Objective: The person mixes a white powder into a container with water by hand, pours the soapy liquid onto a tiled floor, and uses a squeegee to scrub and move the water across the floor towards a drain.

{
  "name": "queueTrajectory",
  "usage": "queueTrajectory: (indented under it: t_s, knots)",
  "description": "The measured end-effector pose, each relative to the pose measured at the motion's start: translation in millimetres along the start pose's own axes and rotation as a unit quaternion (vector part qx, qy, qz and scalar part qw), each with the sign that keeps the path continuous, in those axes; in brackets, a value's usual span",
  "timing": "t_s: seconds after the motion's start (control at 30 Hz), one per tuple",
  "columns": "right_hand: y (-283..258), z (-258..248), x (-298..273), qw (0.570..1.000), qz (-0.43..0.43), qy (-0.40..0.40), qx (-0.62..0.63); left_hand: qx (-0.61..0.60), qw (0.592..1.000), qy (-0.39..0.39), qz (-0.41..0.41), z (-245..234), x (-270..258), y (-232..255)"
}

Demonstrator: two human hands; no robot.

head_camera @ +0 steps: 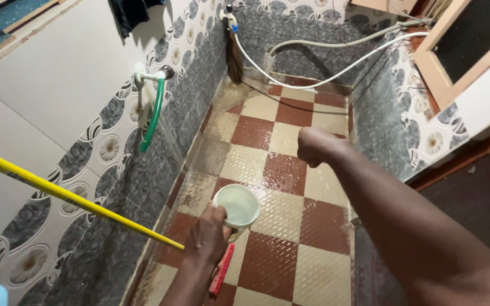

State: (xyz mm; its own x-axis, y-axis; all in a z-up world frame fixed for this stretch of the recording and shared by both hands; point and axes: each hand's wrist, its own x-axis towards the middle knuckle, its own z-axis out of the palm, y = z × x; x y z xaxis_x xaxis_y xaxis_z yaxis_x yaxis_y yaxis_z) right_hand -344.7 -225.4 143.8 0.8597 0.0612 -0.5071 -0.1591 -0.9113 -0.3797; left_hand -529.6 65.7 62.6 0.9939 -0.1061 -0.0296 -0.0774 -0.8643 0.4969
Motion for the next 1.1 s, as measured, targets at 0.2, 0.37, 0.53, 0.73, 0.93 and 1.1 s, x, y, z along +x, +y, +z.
queueTrajectory:
  t_s: [0.2, 0.37, 0.53, 0.73, 0.93, 1.1]
  knots:
    - [-54.5, 46.3, -68.2, 0.983, -0.048, -0.004, 0.179, -0.007, 0.995, -0.004, 0.102, -4.8, -18.8, 5.9]
    - [-93.6, 131.0, -98.6, 0.995, -0.024, -0.098, 0.029, -0.039, 0.988, -0.039, 0.144, -21.5, -45.4, 9.1]
    - [-79.9, 216.1, -104.9, 0.991, -0.024, -0.119, 0.052, -0.077, 0.971, 0.022, 0.226, -42.1, -80.1, 5.3]
    - [-49.5, 258.6, -111.1, 0.917, -0.007, -0.222, 0.331, -0.026, 0.975, 0.009, 0.222, -46.8, -108.9, 3.1]
    - [-53.2, 199.8, -120.1, 0.729, -0.11, -0.291, 0.609, -0.024, 0.998, -0.059, 0.0, -35.1, -133.7, -20.1]
    - [-32.8, 163.7, -122.3, 0.834, -0.042, -0.315, 0.451, 0.031, 0.999, 0.012, -0.007, -21.9, -158.8, -57.2]
